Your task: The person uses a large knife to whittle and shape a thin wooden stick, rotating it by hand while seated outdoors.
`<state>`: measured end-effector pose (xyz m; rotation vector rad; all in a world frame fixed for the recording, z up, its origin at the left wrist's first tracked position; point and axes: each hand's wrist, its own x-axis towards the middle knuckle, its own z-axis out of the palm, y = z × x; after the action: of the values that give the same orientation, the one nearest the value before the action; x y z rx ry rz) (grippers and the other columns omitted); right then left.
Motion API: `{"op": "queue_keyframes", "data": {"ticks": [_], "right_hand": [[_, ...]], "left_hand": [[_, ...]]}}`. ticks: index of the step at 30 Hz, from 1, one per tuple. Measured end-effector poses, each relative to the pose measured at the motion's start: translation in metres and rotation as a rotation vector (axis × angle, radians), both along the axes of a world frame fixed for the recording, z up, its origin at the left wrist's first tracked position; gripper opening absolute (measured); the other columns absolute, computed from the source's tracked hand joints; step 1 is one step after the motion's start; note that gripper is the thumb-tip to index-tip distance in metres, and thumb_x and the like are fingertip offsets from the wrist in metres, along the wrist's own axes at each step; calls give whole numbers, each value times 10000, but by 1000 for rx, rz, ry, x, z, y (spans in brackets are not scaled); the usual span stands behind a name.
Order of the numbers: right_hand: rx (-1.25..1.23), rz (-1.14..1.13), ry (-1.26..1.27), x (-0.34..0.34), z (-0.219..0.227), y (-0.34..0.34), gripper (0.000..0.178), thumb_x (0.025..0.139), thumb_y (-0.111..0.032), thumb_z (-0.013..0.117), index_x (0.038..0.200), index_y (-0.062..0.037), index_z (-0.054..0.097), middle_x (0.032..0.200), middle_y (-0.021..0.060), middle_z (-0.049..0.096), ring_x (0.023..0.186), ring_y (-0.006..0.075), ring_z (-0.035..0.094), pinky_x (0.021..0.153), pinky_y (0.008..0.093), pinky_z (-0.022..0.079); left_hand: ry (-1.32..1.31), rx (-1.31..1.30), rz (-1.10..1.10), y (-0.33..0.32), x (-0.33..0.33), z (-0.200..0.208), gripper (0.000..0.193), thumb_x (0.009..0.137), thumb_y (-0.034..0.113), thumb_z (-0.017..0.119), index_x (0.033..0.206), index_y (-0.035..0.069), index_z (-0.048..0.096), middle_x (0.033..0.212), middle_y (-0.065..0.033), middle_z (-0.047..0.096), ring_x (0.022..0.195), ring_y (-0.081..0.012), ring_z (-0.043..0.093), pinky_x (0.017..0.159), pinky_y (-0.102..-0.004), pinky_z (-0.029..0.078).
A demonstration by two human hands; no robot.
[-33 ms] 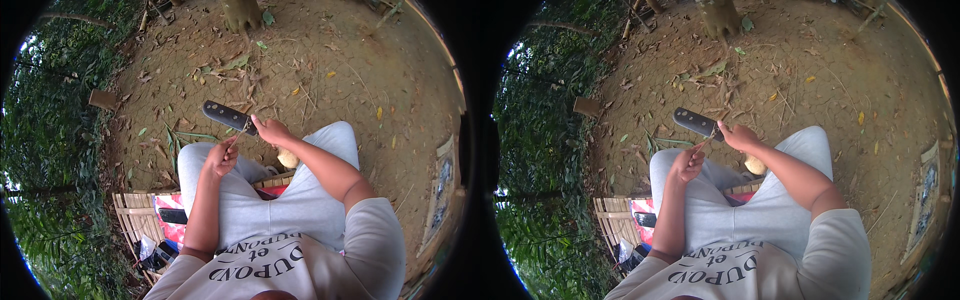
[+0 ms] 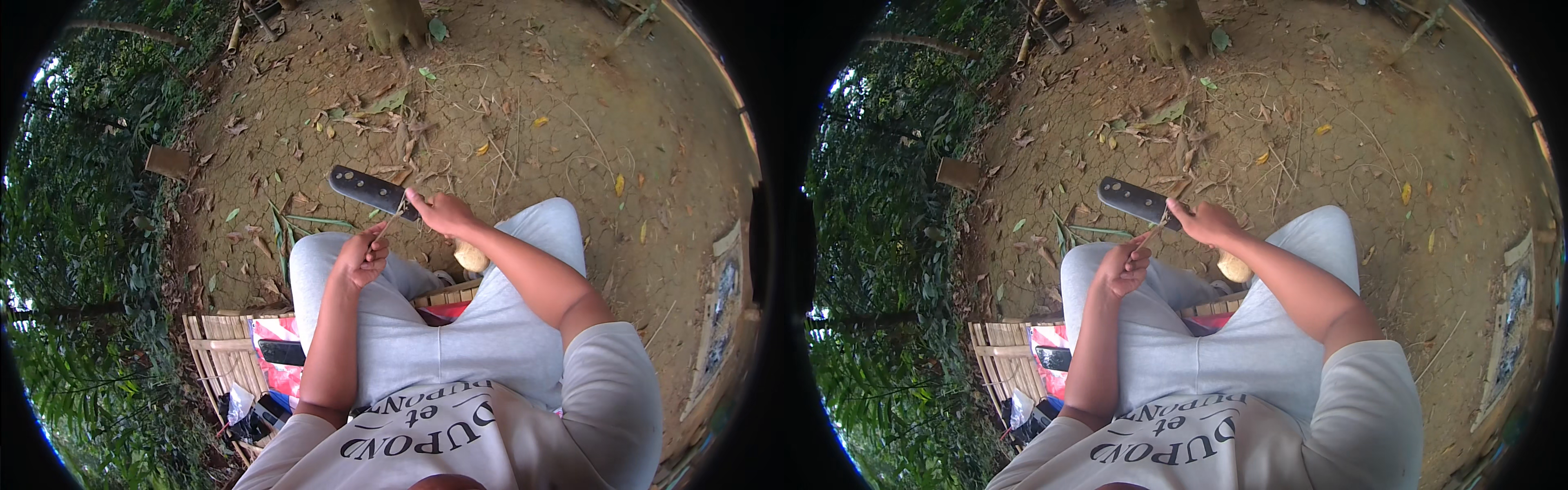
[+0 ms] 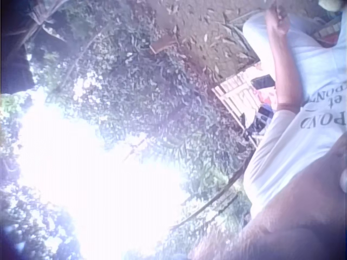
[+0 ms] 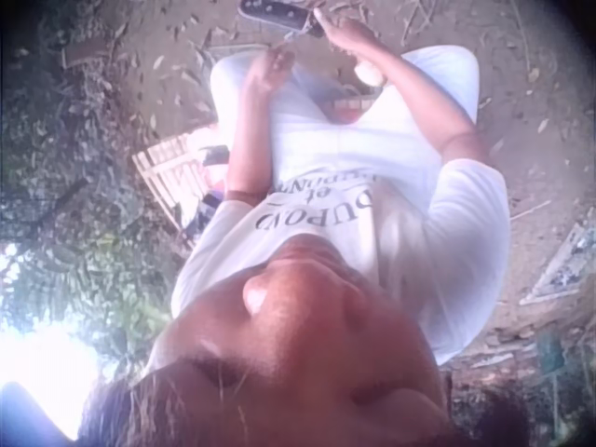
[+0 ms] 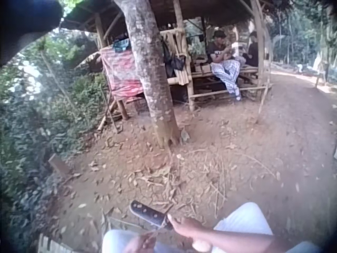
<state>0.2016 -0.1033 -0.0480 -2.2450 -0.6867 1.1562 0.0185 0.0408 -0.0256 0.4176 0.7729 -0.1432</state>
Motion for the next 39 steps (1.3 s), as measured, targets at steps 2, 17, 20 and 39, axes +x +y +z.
{"op": "queue_keyframes", "data": {"ticks": [2,17,20,39], "right_hand": [[-32,56,-92,-1,6,0,895,750,-849,477,621,17,661,636,185,650,649,326,688,610,426,541],[-65,-54,125,0,9,-4,836,747,-844,517,524,-39,563,508,83,560,476,205,590,497,350,486],[-14,-93,277,-1,-5,-2,813,760,-810,555,561,-21,558,487,79,501,442,198,529,450,366,444],[28,-155,114,-5,-18,-4,722,773,-763,597,701,-46,652,491,14,463,395,148,496,392,321,405]], "left_hand": [[10,1,-22,2,-2,-5,328,975,34,322,1283,89,424,645,43,391,430,-23,304,313,-154,239],[-5,113,-140,-6,2,6,337,1016,109,290,1338,93,385,659,34,379,450,-38,297,342,-169,231],[2,131,-136,-7,1,5,321,1025,127,294,1330,95,389,664,37,385,452,-36,304,342,-166,233],[53,318,-183,-19,-2,7,404,1031,128,332,1429,57,316,702,6,407,472,-60,308,350,-190,245]]}}
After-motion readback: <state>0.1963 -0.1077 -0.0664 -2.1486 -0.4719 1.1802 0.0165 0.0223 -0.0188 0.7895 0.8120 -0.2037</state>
